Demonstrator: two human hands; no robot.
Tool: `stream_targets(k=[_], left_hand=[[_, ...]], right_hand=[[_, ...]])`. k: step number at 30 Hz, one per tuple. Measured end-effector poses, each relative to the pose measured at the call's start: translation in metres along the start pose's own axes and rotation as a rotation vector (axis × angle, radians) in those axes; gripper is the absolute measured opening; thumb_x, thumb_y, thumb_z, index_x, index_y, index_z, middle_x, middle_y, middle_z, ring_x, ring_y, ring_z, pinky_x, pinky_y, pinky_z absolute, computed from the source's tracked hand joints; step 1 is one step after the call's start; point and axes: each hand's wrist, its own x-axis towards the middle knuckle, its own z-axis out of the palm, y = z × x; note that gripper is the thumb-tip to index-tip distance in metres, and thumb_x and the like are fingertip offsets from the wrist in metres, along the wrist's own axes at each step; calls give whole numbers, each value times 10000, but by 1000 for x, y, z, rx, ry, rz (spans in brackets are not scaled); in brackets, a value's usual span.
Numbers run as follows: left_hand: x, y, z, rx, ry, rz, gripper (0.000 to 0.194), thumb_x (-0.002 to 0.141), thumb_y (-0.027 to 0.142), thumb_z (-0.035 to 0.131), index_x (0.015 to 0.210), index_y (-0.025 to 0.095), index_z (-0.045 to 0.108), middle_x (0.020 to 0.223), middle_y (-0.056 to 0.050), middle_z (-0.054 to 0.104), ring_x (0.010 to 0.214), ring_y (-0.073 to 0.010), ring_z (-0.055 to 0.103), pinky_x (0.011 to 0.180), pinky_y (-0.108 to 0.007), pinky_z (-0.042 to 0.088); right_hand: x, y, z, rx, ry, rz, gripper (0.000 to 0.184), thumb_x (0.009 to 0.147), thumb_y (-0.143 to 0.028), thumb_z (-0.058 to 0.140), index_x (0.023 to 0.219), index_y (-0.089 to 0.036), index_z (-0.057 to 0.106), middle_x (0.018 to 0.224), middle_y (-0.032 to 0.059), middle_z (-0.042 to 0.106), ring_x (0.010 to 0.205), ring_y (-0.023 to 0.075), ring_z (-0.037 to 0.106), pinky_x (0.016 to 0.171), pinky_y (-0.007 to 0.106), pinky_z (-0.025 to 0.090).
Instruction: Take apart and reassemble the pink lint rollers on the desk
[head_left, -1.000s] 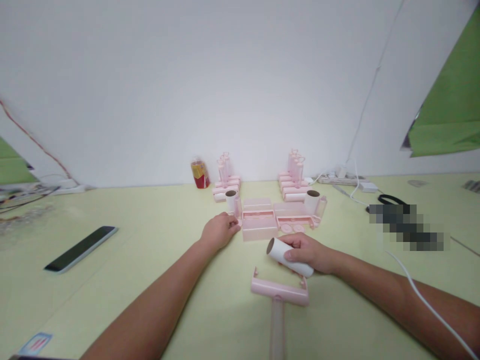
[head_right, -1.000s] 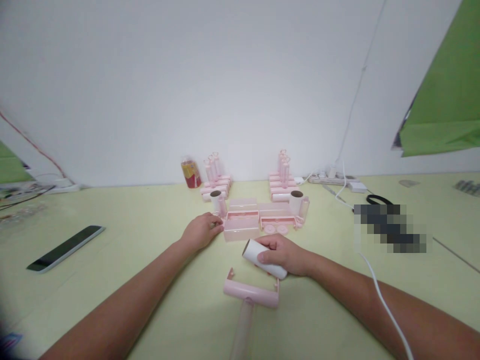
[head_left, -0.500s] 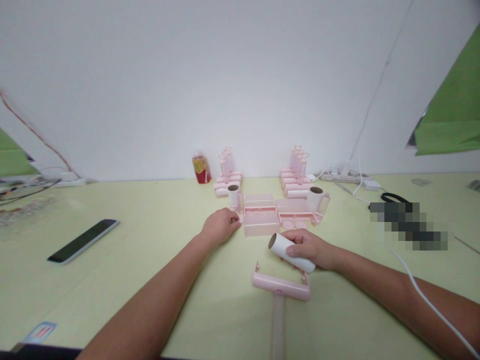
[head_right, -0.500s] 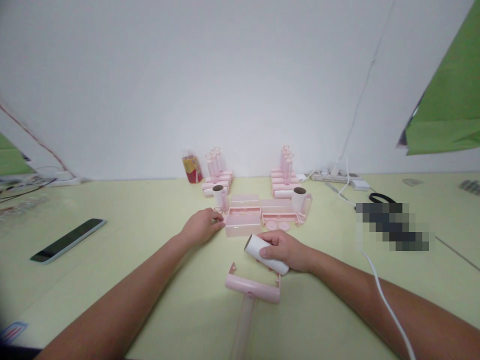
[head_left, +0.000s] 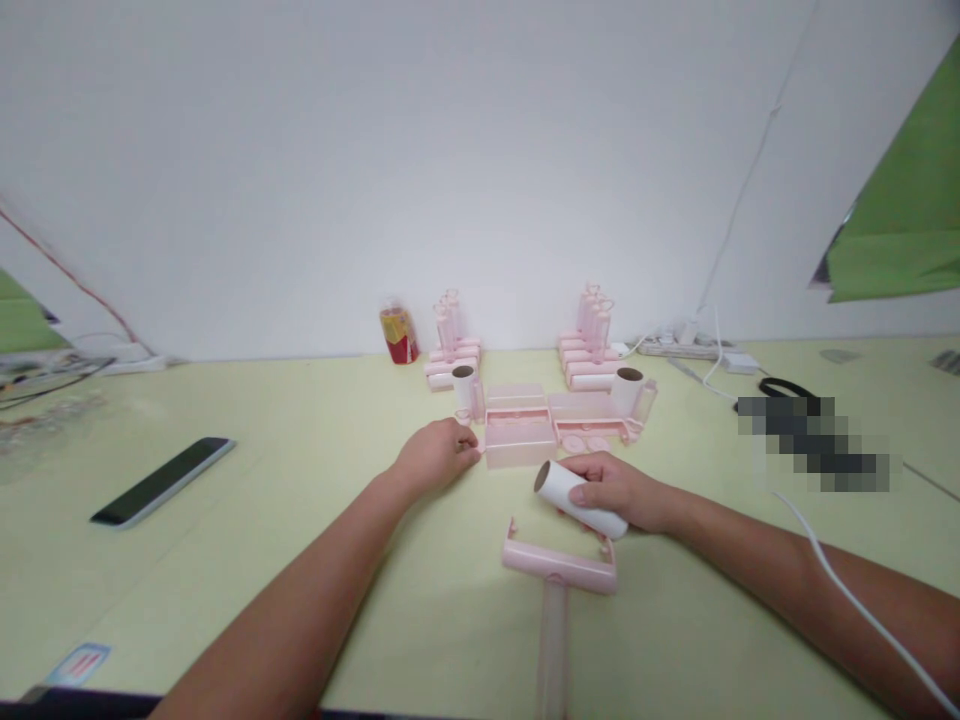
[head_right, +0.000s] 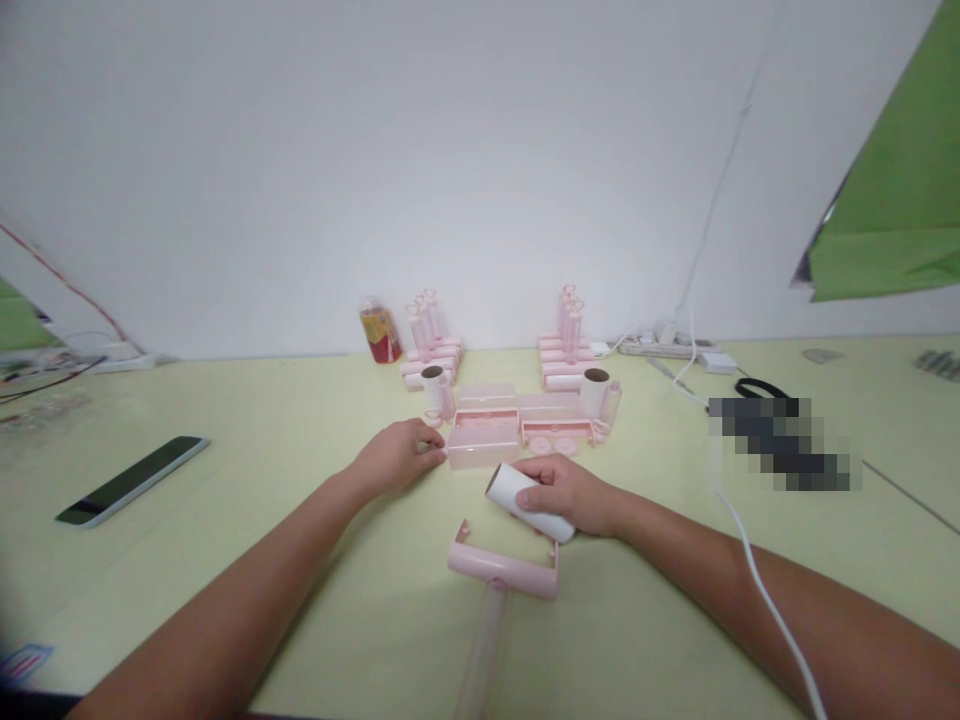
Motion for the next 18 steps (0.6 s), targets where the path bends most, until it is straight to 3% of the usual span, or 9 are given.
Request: stream_targets(k=[4, 7, 10, 13, 15, 18], left_hand=[[-5, 10, -12, -43, 56, 8, 270, 844, 437, 575, 885, 215, 723, 914, -61, 696, 783, -205, 622, 687, -297, 429], [-13, 34, -22, -198, 116, 49, 329, 916, 446, 484, 861, 194, 688, 846, -40, 681, 718, -166, 586, 645, -277, 411], [-25, 66, -24, -425, 61, 158, 356, 926, 490, 481, 1048, 196, 641, 862, -25, 664, 691, -139, 561, 625, -260, 423], [-34, 91, -16, -523, -19, 257, 530, 820, 518, 644, 1239, 214, 531, 1080, -53, 642, 751, -140, 578, 643, -264, 455], [-36, 98, -9, -504, 26, 271, 589, 779, 518, 689, 1239, 202, 500, 1109, -76, 616, 779, -155, 574, 645, -277, 463], [-38, 103, -5, -438, 164, 326, 469, 812, 485, 663, 1139, 183, 517, 1062, -90, 593, 835, -178, 562, 683, -300, 471]], right_hand=[[-1, -1, -1, -6, -10, -3, 468, 798, -465, 696, 1094, -106, 643, 760, 13, 577, 550, 93, 524, 469, 181, 434], [-1, -2, -2, -7, -19, 6, 460, 806, -464, 690, 1090, -105, 639, 771, 16, 583, 552, 93, 532, 474, 186, 443], [-1, -3, -2, 7, -20, 17, 455, 796, -463, 699, 1071, -107, 633, 735, 3, 575, 539, 95, 533, 468, 188, 443], [0, -2, -3, 15, -18, 25, 453, 775, -471, 713, 1034, -109, 628, 700, -3, 577, 527, 106, 544, 454, 194, 441], [-1, -2, -1, 25, 9, 25, 456, 770, -478, 713, 1031, -115, 622, 690, -3, 582, 512, 109, 548, 445, 200, 444], [-2, -1, 6, 110, 155, -31, 458, 756, -463, 724, 1063, -147, 599, 702, -8, 587, 487, 100, 534, 416, 192, 427]])
